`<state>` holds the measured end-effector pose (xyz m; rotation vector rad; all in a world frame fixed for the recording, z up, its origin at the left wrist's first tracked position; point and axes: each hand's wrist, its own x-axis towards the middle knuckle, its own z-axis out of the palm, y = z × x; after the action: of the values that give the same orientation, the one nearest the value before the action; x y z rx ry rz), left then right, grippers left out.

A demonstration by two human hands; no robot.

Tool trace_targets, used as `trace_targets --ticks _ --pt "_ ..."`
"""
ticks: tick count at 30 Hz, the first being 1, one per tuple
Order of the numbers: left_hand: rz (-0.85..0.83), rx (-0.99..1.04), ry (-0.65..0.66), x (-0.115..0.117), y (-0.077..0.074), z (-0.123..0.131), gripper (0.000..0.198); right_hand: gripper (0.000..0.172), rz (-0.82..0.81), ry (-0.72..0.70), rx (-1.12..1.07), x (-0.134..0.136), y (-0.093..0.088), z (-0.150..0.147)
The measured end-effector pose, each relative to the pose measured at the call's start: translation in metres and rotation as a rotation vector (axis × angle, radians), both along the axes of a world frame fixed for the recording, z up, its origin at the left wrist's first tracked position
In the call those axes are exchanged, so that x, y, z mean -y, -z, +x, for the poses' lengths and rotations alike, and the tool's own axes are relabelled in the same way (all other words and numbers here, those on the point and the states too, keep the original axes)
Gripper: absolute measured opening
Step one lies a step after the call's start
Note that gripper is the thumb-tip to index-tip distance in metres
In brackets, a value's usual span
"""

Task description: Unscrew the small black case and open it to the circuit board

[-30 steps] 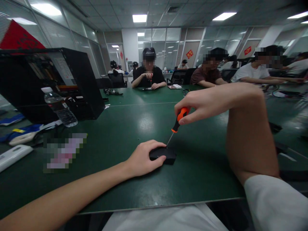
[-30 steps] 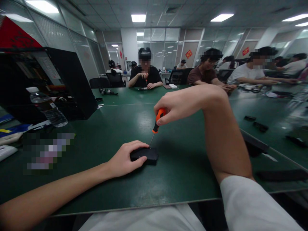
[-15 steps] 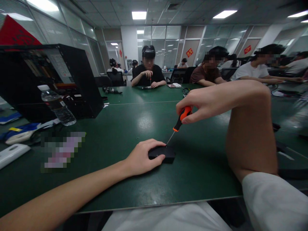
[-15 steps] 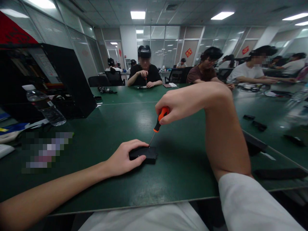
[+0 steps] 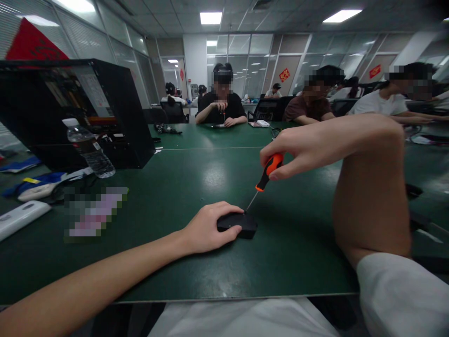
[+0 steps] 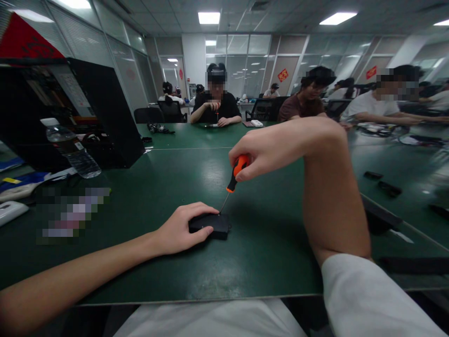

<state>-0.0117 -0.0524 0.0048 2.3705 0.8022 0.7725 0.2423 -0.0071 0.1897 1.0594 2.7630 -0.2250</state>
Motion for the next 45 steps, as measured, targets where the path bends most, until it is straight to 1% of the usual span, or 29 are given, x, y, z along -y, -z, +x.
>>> trace_targets --ticks 2,6,9,12,15,18,20,24,29,33,39,45 --pt "0.002 0.0 -0.001 0.0 -0.001 0.0 0.035 0.039 0.004 0.031 0.018 -0.003 0.002 -0.001" --pt "0.01 0.0 -0.005 0.0 0.0 0.0 0.035 0.035 -0.012 -0.019 0.006 -0.004 0.004 -0.005" --pt "0.016 -0.001 -0.005 0.0 0.0 0.0 0.034 0.034 -0.031 -0.054 -0.016 0.002 0.004 -0.014" --pt "0.021 0.008 -0.002 -0.001 0.001 0.0 0.034 0.036 -0.05 -0.057 -0.058 0.01 0.004 -0.024" --pt "0.024 0.008 -0.005 -0.001 0.001 0.0 0.034 0.033 0.004 -0.103 -0.11 0.016 0.004 -0.029" --pt "0.028 0.004 -0.006 -0.001 0.001 0.0 0.033 0.031 0.103 -0.182 -0.162 0.02 0.006 -0.03" --pt "0.028 0.0 -0.006 -0.001 0.001 0.0 0.033 0.032 0.121 -0.2 -0.171 0.021 0.006 -0.029" --pt "0.011 -0.012 -0.021 -0.003 0.002 -0.003 0.038 0.024 0.094 -0.21 -0.159 0.024 0.007 -0.03" --pt "0.002 -0.024 -0.027 -0.004 0.003 -0.006 0.046 0.02 0.084 -0.305 -0.158 0.028 0.007 -0.032" --pt "0.009 -0.027 -0.02 -0.005 0.003 -0.006 0.047 0.018 0.109 -0.277 -0.156 0.027 0.007 -0.033" --pt "-0.006 -0.076 0.044 -0.01 -0.003 -0.018 0.045 0.017 0.077 -0.353 -0.176 0.027 0.004 -0.033" --pt "-0.034 -0.098 -0.002 -0.015 -0.003 -0.026 0.04 0.019 0.102 -0.443 -0.275 0.032 0.002 -0.037"
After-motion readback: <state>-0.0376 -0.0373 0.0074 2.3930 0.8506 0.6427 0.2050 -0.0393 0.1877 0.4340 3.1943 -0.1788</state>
